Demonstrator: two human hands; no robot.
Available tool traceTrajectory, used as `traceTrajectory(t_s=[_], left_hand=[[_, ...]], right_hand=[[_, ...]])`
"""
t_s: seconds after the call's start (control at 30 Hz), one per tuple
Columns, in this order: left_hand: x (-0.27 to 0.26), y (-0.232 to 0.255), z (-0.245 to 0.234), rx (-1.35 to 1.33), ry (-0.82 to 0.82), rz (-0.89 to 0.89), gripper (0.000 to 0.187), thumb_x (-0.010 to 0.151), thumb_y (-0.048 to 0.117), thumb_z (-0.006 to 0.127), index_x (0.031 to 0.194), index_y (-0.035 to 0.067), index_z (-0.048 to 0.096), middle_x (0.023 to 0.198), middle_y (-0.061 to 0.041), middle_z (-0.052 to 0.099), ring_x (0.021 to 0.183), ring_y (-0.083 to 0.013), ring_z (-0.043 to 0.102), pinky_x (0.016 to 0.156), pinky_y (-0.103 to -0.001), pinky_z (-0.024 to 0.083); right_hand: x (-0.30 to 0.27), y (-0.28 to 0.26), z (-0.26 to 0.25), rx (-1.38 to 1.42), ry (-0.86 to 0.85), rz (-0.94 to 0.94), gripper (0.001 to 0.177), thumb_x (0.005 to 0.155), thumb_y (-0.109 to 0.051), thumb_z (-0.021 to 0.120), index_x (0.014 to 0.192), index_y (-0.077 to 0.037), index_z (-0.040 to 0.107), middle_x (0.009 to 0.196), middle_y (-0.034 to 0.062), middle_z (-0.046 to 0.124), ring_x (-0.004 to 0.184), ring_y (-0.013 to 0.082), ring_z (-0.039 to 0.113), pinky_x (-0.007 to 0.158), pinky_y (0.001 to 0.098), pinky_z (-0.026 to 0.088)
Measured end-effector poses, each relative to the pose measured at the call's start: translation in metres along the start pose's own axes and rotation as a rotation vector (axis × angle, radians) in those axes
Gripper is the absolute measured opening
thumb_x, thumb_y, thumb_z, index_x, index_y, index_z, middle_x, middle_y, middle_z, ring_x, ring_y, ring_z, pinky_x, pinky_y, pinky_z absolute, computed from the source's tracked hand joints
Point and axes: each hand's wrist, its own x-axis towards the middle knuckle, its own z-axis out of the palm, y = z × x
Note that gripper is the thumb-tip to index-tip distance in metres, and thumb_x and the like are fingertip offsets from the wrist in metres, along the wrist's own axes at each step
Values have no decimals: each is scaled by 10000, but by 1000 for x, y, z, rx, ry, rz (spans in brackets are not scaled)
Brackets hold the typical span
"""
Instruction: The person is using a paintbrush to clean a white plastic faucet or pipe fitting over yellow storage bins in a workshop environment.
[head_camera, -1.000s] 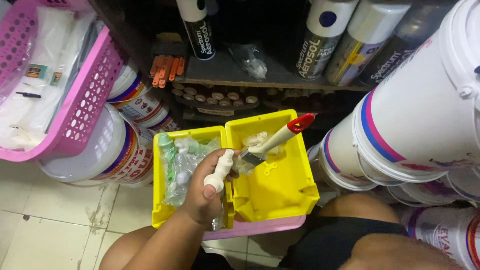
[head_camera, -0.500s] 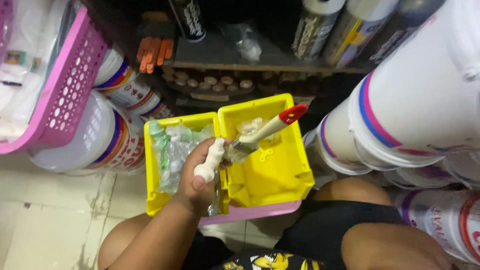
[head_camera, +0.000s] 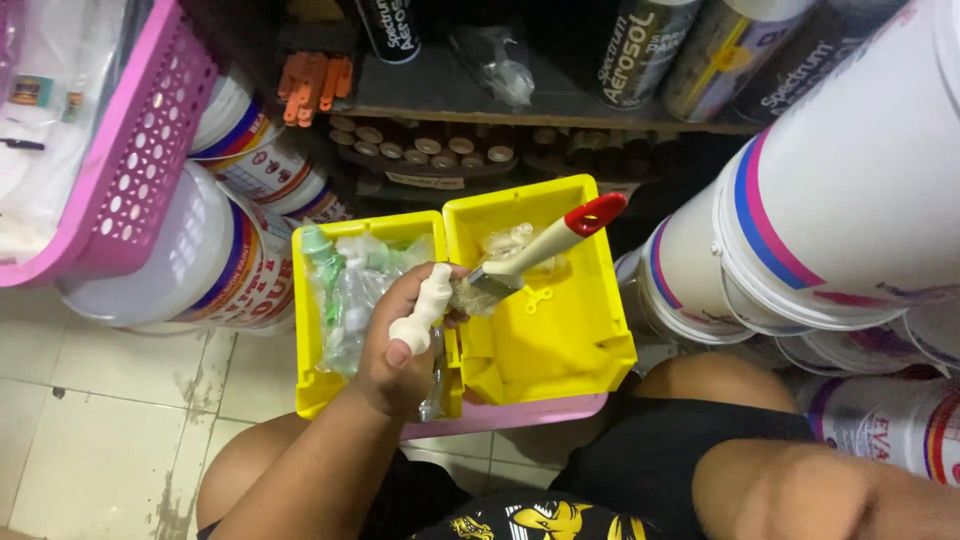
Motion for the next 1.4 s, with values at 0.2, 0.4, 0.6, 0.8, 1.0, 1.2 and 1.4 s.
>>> traceTrajectory(t_s=[0.2, 0.4, 0.6, 0.8, 1.0, 1.2, 1.4], left_hand=[[-4, 25, 7, 102, -96, 45, 950, 836, 874, 551, 1289, 41, 615, 1138, -84, 628, 931, -172, 570, 786, -311, 459], [-7, 33, 8, 208, -60, 102, 981, 869, 891, 467, 1299, 23, 620, 1178, -91, 603, 926, -181, 560, 760, -320, 469], [4, 44, 10, 476, -156, 301, 849, 948, 820, 405, 1231, 41, 590, 1068, -88, 616, 915, -198, 603, 815, -344, 505], [12, 39, 6, 541, -216, 360, 941, 721, 740, 703, 1279, -14, 631, 1022, -185, 674, 930, -329, 683, 835, -439, 539], [12, 34, -1, 654, -105, 316, 932, 684, 639, 800, 1303, -24, 586, 1022, -191, 637, 933, -340, 661, 874, -447, 528], [15, 28, -2, 708, -81, 307, 811, 680, 529, 854, 1221, -6, 572, 1041, -184, 612, 965, -379, 659, 901, -463, 527], [15, 29, 3, 707, -55, 281, 798, 668, 542, 872, 1192, 15, 581, 1035, -169, 611, 967, -376, 655, 896, -461, 529]], right_hand=[[138, -400, 93, 12, 73, 54, 259, 838, -223, 716, 1092, -232, 763, 765, -61, 836, 490, 7, 794, 317, 146, 609], [247, -504, 178, -263, 309, -176, 479, 826, -351, 770, 1227, -110, 670, 977, 18, 717, 806, 124, 665, 706, 271, 525], [277, -494, 207, -218, 32, 149, 529, 844, -461, 668, 1351, -312, 658, 1009, -47, 714, 831, 108, 658, 770, 303, 527], [287, -477, 208, 111, 95, -129, 296, 929, -274, 717, 1132, -68, 781, 1034, 214, 732, 1018, 394, 771, 986, 522, 578], [288, -475, 196, 138, 100, -321, 296, 904, -233, 731, 1091, -4, 742, 1095, 244, 721, 1087, 418, 739, 1022, 522, 548], [292, -462, 207, 167, 115, -444, 255, 907, -207, 740, 1017, 20, 708, 1100, 240, 718, 1100, 402, 725, 1014, 523, 542], [292, -449, 223, 601, 219, -468, 230, 923, -194, 686, 1033, 7, 657, 1103, 208, 676, 1109, 314, 680, 1033, 445, 523]])
